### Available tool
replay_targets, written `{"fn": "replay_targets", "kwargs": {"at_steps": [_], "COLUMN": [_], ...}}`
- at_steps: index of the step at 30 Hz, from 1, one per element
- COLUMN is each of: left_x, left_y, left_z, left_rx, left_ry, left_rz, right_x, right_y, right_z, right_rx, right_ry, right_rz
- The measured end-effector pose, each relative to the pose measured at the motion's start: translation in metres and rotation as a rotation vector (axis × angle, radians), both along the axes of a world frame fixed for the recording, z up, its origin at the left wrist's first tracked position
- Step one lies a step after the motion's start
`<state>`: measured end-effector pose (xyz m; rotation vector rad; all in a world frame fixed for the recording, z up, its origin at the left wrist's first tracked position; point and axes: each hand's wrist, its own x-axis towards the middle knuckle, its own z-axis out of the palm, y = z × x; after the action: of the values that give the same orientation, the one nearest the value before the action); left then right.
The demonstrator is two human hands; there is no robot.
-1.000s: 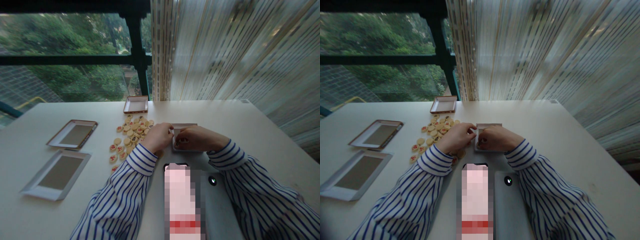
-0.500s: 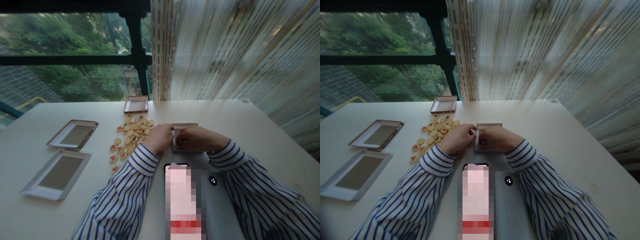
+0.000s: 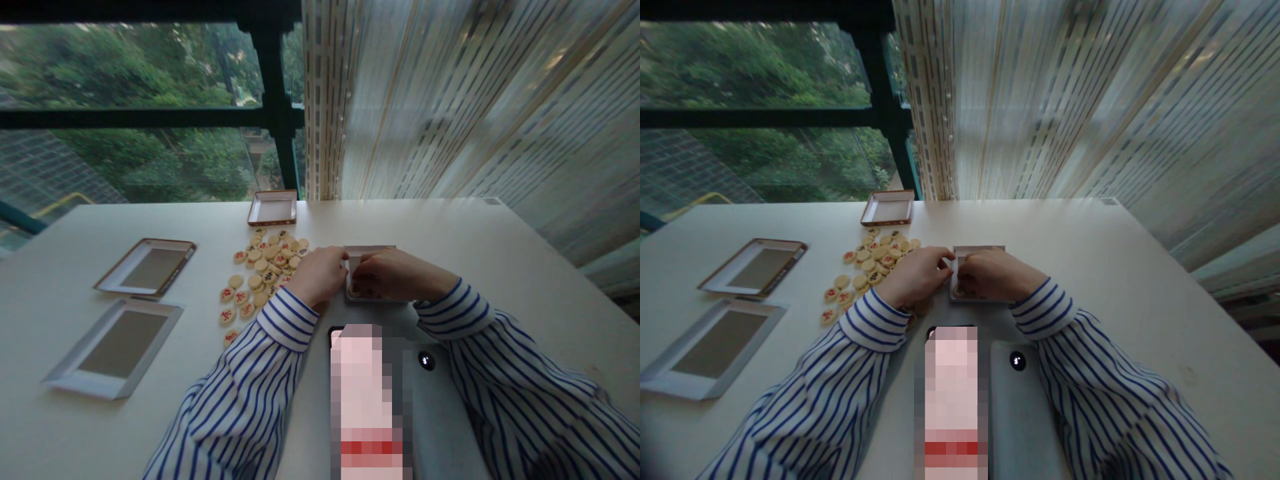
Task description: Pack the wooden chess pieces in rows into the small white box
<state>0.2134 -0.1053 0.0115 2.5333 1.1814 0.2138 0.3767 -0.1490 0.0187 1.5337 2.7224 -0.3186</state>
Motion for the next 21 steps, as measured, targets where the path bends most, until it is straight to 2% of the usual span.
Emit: {"fn": "replay_targets", "kwargs": {"at_steps": [12,21], "left_x": [0.0002,0.0002], "left_y": [0.0000,-0.0005], "left_z": [-0.0017,-0.0001], "left_rx": [0.016,0.021], "left_ry": [0.003,0.010], "left_rz": [-0.008,-0.008], "right_x": [-0.0034,-0.0042], "right_y": [0.0001,-0.0018], "right_z": [-0.0049,-0.0003], "right_rx": [0.022,-0.019], "right_ry": [-0.010,0.009], "right_rz": [0.010,0.005]}}
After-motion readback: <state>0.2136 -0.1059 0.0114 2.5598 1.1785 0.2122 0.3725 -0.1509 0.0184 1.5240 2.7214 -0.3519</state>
